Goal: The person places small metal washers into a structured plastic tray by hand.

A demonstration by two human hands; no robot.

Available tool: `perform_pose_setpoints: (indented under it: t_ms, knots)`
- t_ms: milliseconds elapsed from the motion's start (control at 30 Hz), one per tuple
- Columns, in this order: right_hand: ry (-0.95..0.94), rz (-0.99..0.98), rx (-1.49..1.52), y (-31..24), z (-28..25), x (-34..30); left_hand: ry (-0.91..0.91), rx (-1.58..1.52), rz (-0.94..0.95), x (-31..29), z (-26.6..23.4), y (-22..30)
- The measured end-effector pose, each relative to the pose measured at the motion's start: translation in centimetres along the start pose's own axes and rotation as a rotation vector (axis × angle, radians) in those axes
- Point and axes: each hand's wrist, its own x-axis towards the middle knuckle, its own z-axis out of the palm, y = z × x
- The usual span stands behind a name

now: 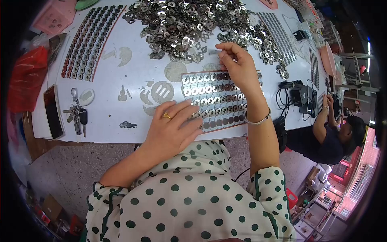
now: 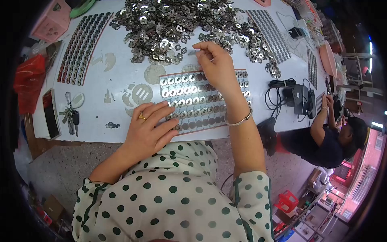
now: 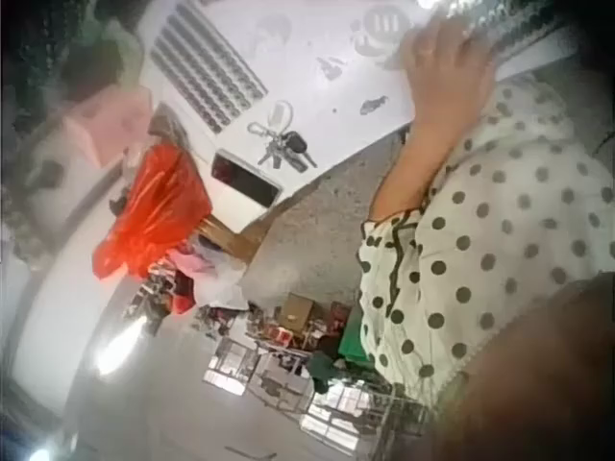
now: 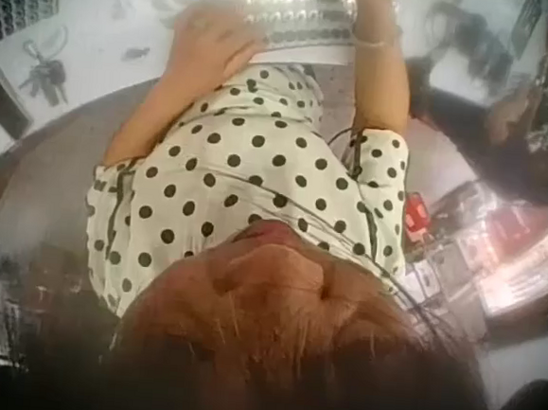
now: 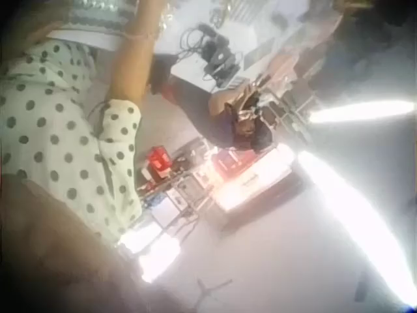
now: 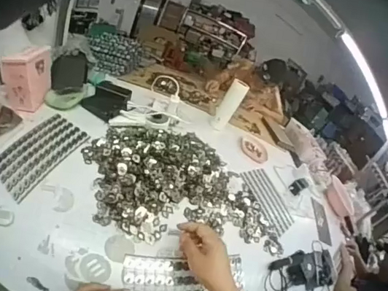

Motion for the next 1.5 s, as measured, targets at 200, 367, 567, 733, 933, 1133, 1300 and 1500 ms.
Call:
perform_pose_setpoints:
  t_ms: [200,367,567,733,933,1133,1300,1500]
  knots:
    - [0.223,-0.539,-0.636,1.5,0.6,0.3,-0.056,-0.003,0.072,-0.5,-0.3,-0.1]
    - [0.171,-0.741,-0.831,-0.3,2.1,0.8,-0.061,0.122,0.110,-0.8,0.2,0.2]
    - [0.166,-0.543,-0.457,0.0,1.8,0.6,-0.064,0.091,0.088,-0.8,0.2,0.2]
    - [0.147,-0.401,-0.014,-2.7,2.8,-6.6,0.038,-0.340,-0.199,-0.1,-0.9,0.7]
    - [0.057,-1.055,-0.457,-2.4,4.1,-11.6,0.033,-1.265,-0.553,0.7,-0.7,-0.4]
    - [0.023,-0.420,0.312,-0.5,5.2,-14.3,0.045,-1.133,-0.476,-0.3,-0.2,0.1]
    - [-0.131,-0.391,0.172,-0.2,4.2,-14.7,-0.050,-0.805,-0.425,-0.2,-1.1,1.1]
    - [-0.055,-0.063,0.182,0.3,3.3,-15.6,0.037,-0.258,-0.186,-0.9,0.1,0.7]
